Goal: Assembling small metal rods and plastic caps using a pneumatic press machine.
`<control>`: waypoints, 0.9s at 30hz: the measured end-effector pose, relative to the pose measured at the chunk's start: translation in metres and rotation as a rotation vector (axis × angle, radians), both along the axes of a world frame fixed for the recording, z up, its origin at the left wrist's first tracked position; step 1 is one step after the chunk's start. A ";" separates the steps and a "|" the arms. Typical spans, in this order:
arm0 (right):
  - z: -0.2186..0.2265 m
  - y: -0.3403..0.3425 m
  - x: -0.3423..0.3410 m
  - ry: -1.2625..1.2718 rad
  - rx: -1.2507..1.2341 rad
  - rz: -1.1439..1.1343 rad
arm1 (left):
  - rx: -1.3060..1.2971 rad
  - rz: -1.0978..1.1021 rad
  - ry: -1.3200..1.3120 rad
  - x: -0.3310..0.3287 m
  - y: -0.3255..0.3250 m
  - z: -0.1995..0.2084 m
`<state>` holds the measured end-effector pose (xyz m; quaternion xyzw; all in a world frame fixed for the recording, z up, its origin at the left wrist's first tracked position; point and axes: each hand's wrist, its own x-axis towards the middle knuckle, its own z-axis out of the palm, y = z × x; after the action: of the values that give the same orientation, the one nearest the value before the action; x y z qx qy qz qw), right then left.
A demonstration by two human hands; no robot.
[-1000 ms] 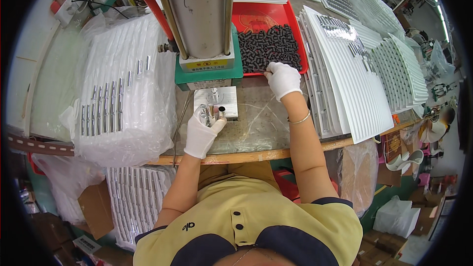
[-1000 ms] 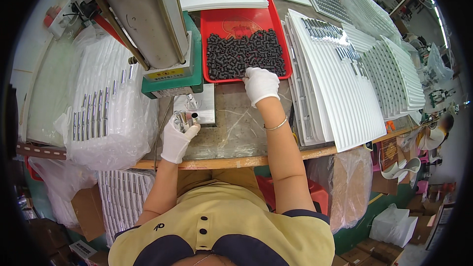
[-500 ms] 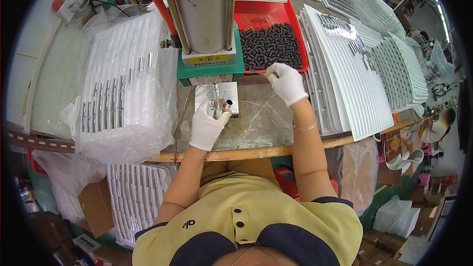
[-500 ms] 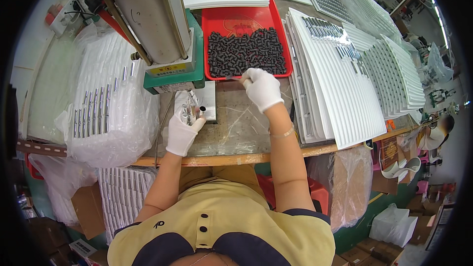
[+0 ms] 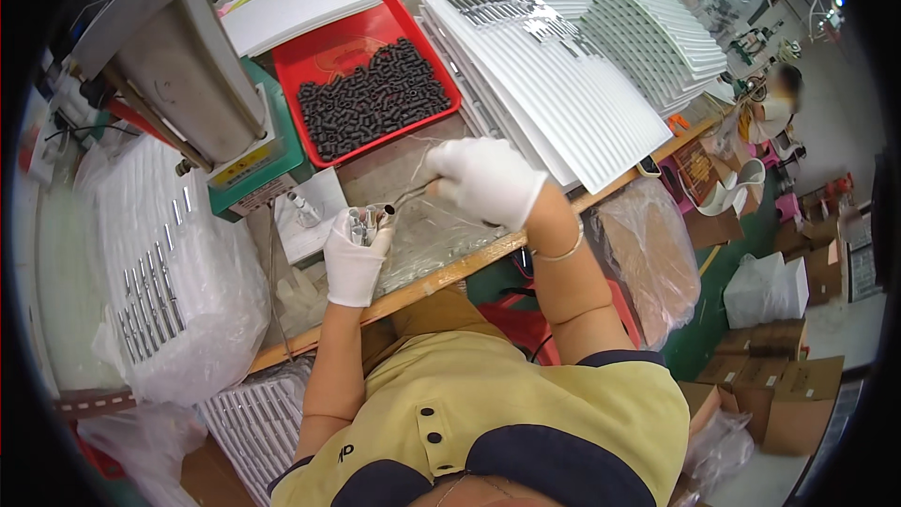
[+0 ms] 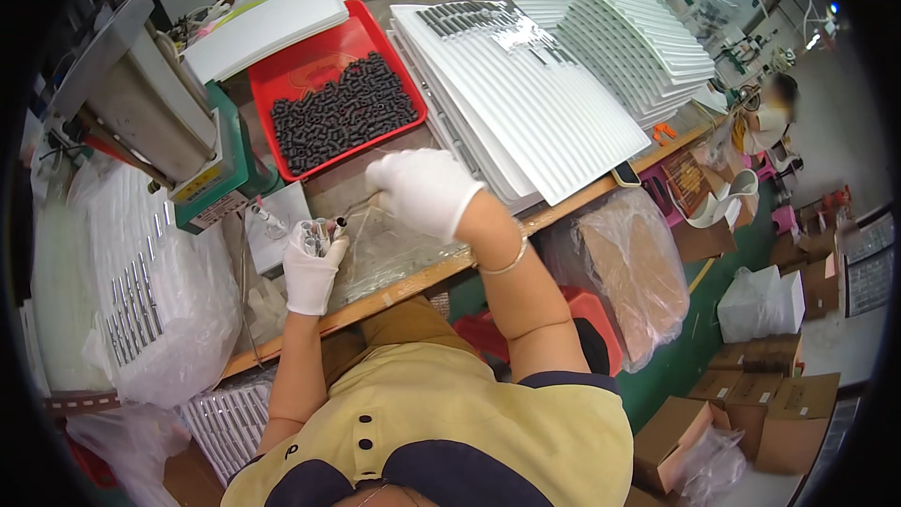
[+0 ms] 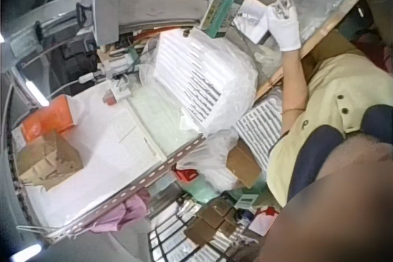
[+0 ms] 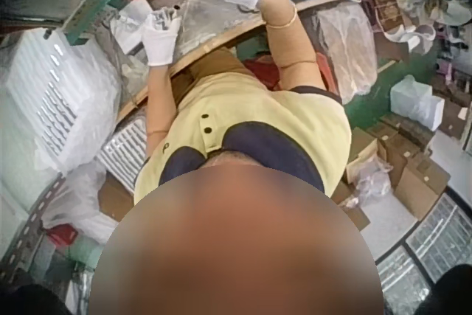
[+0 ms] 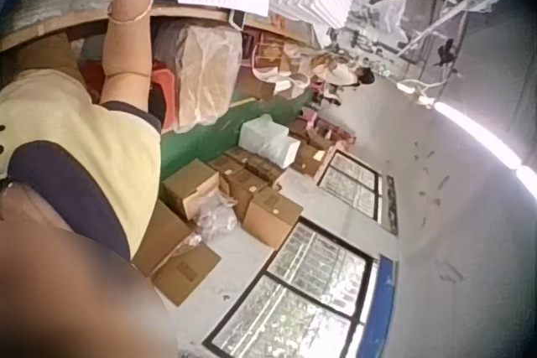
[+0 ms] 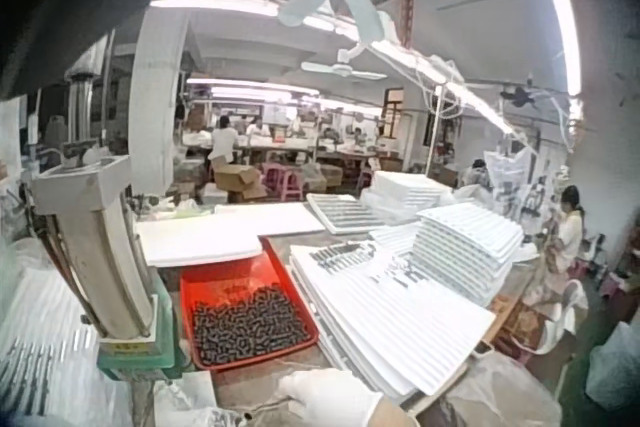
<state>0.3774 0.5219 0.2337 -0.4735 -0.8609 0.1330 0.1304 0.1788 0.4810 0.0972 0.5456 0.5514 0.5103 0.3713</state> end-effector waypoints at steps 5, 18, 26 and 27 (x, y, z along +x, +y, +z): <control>-0.006 0.065 0.103 0.306 0.069 -0.371 | -0.009 -0.042 -0.096 0.011 0.002 0.009; -0.043 0.198 0.231 -0.271 0.181 -1.099 | -0.115 0.116 -0.246 -0.016 -0.009 0.014; 0.025 0.113 0.127 0.484 0.204 -0.572 | -0.130 0.124 -0.217 -0.025 -0.014 0.016; 0.038 0.076 0.085 0.482 0.174 -0.455 | -0.147 0.120 -0.231 -0.026 -0.017 0.018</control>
<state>0.4628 0.5976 0.2713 -0.5954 -0.6859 0.1347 0.3961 0.1525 0.4645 0.1149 0.4209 0.5724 0.5491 0.4401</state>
